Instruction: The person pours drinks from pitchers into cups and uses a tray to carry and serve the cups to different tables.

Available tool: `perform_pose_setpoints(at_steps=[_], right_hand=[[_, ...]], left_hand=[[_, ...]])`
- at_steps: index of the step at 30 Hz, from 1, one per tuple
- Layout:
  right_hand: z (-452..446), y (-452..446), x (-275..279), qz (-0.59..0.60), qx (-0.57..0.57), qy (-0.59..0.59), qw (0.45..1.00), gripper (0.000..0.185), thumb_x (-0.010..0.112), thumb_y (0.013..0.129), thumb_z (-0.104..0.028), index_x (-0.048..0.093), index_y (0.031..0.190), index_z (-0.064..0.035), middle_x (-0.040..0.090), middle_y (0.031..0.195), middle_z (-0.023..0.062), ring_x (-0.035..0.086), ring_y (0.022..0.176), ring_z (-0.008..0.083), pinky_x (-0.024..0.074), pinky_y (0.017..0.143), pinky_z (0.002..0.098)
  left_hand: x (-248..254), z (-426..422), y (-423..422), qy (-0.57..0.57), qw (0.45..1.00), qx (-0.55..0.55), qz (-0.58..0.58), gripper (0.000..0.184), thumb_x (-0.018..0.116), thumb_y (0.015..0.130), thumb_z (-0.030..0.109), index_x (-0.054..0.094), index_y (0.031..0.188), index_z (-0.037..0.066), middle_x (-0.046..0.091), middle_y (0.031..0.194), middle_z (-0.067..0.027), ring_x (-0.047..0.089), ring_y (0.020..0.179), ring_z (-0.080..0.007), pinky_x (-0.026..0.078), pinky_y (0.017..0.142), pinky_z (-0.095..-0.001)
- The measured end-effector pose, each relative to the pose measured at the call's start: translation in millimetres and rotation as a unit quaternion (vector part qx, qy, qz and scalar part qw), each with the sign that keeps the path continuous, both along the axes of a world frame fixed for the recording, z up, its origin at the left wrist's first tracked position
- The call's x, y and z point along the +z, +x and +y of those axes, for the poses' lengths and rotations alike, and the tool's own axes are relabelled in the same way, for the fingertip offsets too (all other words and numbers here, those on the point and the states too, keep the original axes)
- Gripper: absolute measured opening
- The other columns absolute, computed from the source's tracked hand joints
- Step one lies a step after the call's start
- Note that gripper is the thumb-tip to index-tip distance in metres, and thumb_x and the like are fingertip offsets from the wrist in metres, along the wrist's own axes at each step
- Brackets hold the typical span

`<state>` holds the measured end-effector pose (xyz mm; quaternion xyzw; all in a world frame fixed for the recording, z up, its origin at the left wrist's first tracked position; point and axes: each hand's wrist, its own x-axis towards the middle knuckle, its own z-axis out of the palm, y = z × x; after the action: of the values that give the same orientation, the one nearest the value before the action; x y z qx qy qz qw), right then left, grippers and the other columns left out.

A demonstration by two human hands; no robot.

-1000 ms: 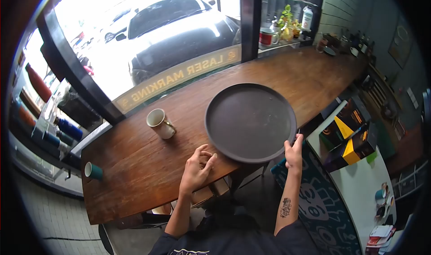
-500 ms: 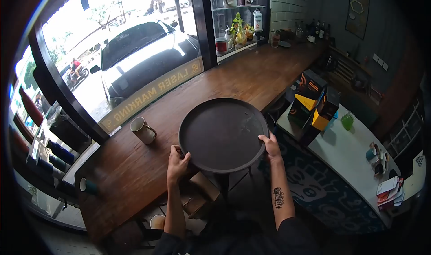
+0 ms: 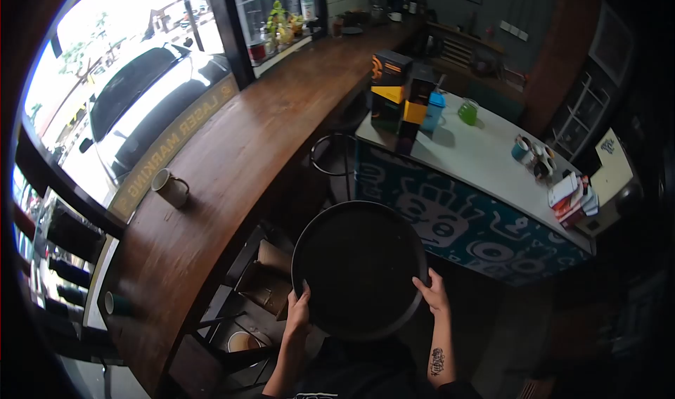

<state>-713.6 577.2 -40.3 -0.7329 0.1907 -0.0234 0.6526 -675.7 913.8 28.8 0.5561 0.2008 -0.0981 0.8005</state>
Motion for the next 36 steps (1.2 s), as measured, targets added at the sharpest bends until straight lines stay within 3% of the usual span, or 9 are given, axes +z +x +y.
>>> perform_pose_setpoints(at_steps=[1,7,14,19,20,21,24,31,36], right_hand=[[-16.3,-22.5,-3.4,0.028,-0.021,-0.208,0.977,0.04,0.077,0.082,-0.009,0.055,0.115,-0.0021,0.057,0.106,0.0091,0.059,0.094,0.0178,0.0507,0.082,0.0316],[-71.1,-120.0,47.6,-0.139,-0.21,-0.41,0.877,0.027,0.077,0.081,-0.009,0.055,0.095,-0.0041,0.044,0.104,0.0126,0.052,0.091,0.0271,0.0461,0.079,0.0392],[-185.1,-264.5,21.2,-0.079,-0.422,-0.424,0.798,0.026,0.079,0.078,-0.011,0.055,0.071,-0.0037,0.044,0.105,0.0132,0.054,0.085,0.027,0.0442,0.073,0.0394],[-267.1,-383.2,-5.3,-0.079,-0.5,-0.375,0.776,0.019,0.078,0.079,-0.011,0.061,0.084,-0.0052,0.042,0.121,0.0151,0.053,0.104,0.0302,0.0457,0.087,0.0408],[-283.0,-414.6,-3.6,0.014,-0.481,-0.416,0.771,0.045,0.08,0.08,-0.023,0.061,0.119,-0.0125,0.035,0.131,0.018,0.049,0.113,0.0343,0.0458,0.091,0.045],[-291.7,-433.4,8.5,0.025,-0.494,-0.418,0.762,0.045,0.08,0.08,-0.023,0.061,0.119,-0.0125,0.035,0.131,0.018,0.049,0.113,0.0343,0.0458,0.091,0.045],[-328.5,-477.1,39.4,0.116,-0.523,-0.377,0.756,0.103,0.079,0.077,-0.037,0.014,0.156,-0.0293,0.02,0.142,0.0224,0.047,0.113,0.0383,0.0483,0.089,0.0499],[-397.5,-565.0,15.3,0.13,-0.628,-0.331,0.692,0.073,0.08,0.077,-0.02,0.045,0.141,-0.014,0.029,0.134,0.0178,0.047,0.113,0.0364,0.0441,0.094,0.0492],[-487.3,-622.6,-35.1,0.202,-0.694,-0.272,0.635,0.059,0.077,0.082,-0.022,0.05,0.131,-0.0035,0.059,0.109,0.022,0.059,0.108,0.0343,0.0484,0.09,0.0402]], left_hand=[[-17.3,-10.6,-0.8,0.002,0.999,-0.037,0.01,0.035,0.052,0.102,0.031,0.059,0.118,0.0,0.063,0.109,-0.0064,0.057,0.103,-0.016,0.046,0.09,-0.0328],[-39.6,-112.2,-21.4,0.082,0.968,-0.228,0.061,0.037,0.053,0.102,0.032,0.051,0.127,0.005,0.059,0.107,-0.0067,0.059,0.094,-0.0165,0.051,0.077,-0.0321],[-11.2,-290.2,-79.8,0.091,0.9,-0.423,0.052,0.049,0.055,0.1,0.037,0.044,0.134,0.003,0.056,0.117,-0.0096,0.056,0.105,-0.0181,0.049,0.089,-0.0331],[-28.4,-429.7,-139.3,0.109,0.848,-0.517,0.051,0.044,0.055,0.101,0.033,0.047,0.13,0.002,0.06,0.111,-0.0077,0.059,0.098,-0.0165,0.05,0.083,-0.0319],[-26.8,-455.2,-150.4,0.072,0.824,-0.561,0.038,0.04,0.054,0.102,0.032,0.051,0.126,0.001,0.061,0.109,-0.0075,0.06,0.097,-0.0164,0.05,0.083,-0.0318],[-26.8,-480.3,-165.6,0.028,0.8,-0.599,0.028,0.036,0.053,0.102,0.03,0.054,0.122,0.0,0.063,0.107,-0.0074,0.06,0.097,-0.0162,0.05,0.083,-0.0318],[-29.8,-554.0,-210.7,-0.002,0.778,-0.628,0.016,0.031,0.052,0.103,0.027,0.058,0.115,0.0,0.063,0.103,-0.0064,0.06,0.095,-0.0155,0.05,0.082,-0.0317],[-36.3,-697.0,-287.3,0.022,0.729,-0.682,0.057,0.03,0.051,0.103,0.026,0.059,0.112,-0.001,0.064,0.098,-0.006,0.061,0.092,-0.016,0.051,0.082,-0.0314],[-43.2,-816.9,-325.8,0.06,0.672,-0.73,0.111,0.03,0.057,0.1,0.026,0.059,0.118,0.003,0.064,0.106,-0.0088,0.063,0.095,-0.0189,0.053,0.077,-0.0338]])
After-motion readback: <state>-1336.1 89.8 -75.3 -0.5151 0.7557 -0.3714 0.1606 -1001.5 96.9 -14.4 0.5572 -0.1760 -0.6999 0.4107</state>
